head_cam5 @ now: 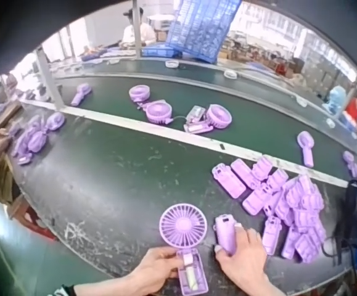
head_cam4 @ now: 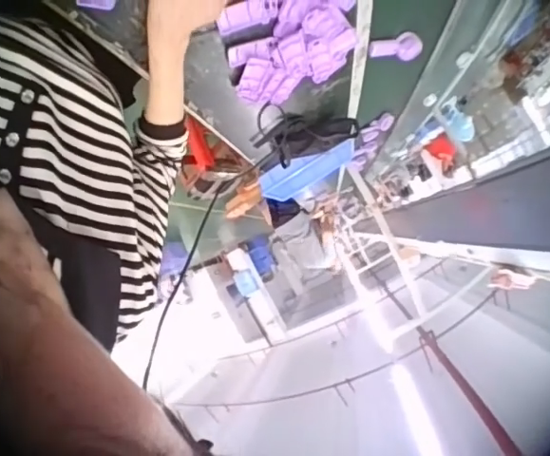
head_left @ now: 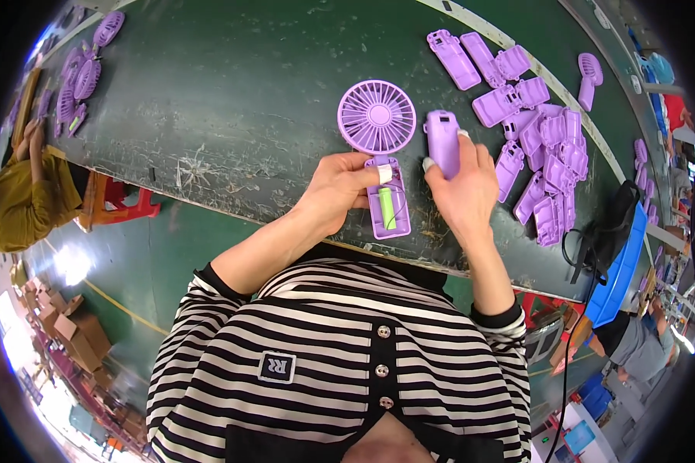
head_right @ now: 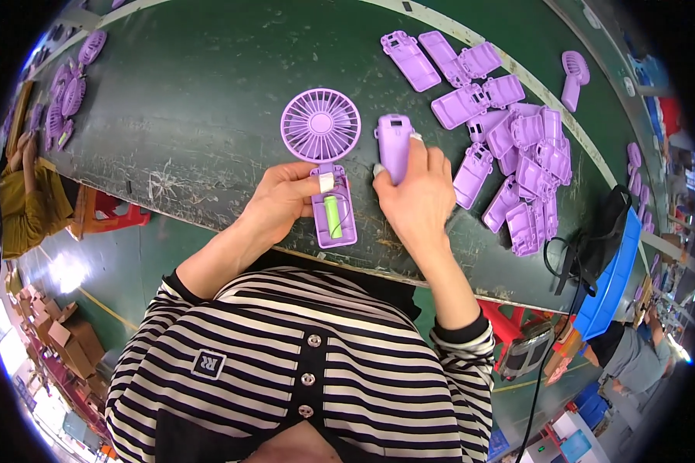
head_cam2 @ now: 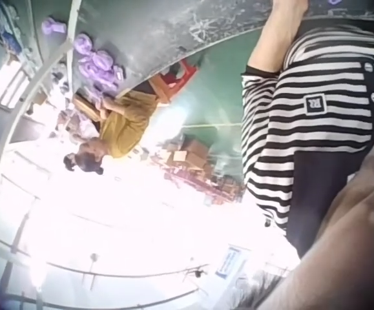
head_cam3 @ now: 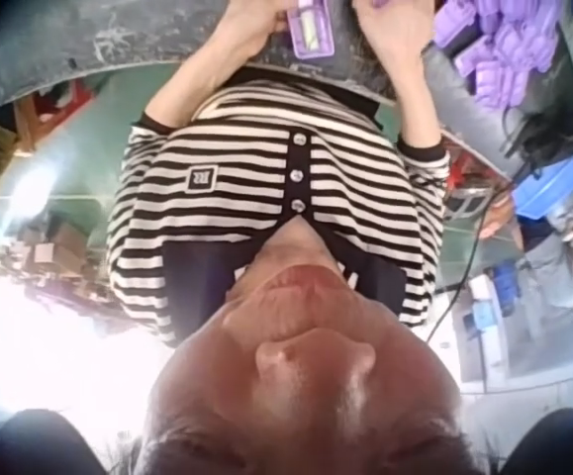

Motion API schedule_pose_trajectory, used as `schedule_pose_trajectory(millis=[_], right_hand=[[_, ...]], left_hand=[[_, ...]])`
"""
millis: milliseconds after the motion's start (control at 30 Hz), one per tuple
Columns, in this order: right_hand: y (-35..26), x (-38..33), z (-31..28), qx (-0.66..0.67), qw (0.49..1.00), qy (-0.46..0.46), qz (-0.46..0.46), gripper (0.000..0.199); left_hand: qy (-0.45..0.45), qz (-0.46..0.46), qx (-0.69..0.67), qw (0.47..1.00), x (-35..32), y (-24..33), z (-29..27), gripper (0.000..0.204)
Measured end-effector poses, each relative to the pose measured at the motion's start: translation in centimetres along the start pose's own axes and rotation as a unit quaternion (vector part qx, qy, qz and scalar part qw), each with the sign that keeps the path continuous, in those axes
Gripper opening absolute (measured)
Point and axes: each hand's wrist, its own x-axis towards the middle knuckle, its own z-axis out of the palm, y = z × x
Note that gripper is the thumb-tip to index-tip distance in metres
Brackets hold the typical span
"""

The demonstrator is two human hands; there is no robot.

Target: The person assembles handheld fans by inserting batteries and circuit boards into handle casings, attaching the fan heads, and snapping the casing covers together by hand.

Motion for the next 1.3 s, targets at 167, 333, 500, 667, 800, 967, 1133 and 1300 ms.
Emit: schedule_pose_trajectory(millis=[167, 333, 500, 667, 800, 967, 1133, 1300], right_hand=[[-2.2, -3.1, -3.8, 0.162, 0.982, -0.082, 0.045, 0.048], [-4.2, -4.0, -4.5, 0.181, 0.977, -0.111, -0.034, 0.046], [-5.2, -3.4, -3.7, 0.162, 0.978, -0.123, -0.057, 0.046], [-5.4, -3.3, -3.2, 0.153, 0.979, -0.121, -0.066, 0.046], [-5.5, -3.3, -3.1, 0.142, 0.98, -0.118, -0.073, 0.046], [-5.4, -3.5, -2.8, 0.126, 0.982, -0.114, -0.082, 0.045], [-5.5, -3.5, -2.6, 0.122, 0.982, -0.106, -0.094, 0.045], [-5.5, -3.4, -2.6, 0.113, 0.982, -0.109, -0.101, 0.045]], left_hand=[[0.0, 0.003, -0.008, 1.0, -0.1, 0.1, -0.2, 0.023], [-0.019, -0.018, -0.066, 0.998, -0.1, 0.4, -0.3, 0.041], [-0.026, -0.005, -0.073, 0.997, 0.0, 0.3, -0.3, 0.049], [-0.033, -0.012, -0.062, 0.997, -0.3, 0.7, 0.0, 0.051], [-0.038, -0.01, -0.064, 0.997, -0.3, 0.7, -0.1, 0.052], [-0.041, 0.005, -0.08, 0.996, -0.2, 0.6, 0.0, 0.05], [-0.034, 0.006, -0.074, 0.997, -0.2, 0.6, 0.0, 0.051], [-0.021, -0.009, -0.069, 0.997, 0.0, 0.5, 0.1, 0.047]])
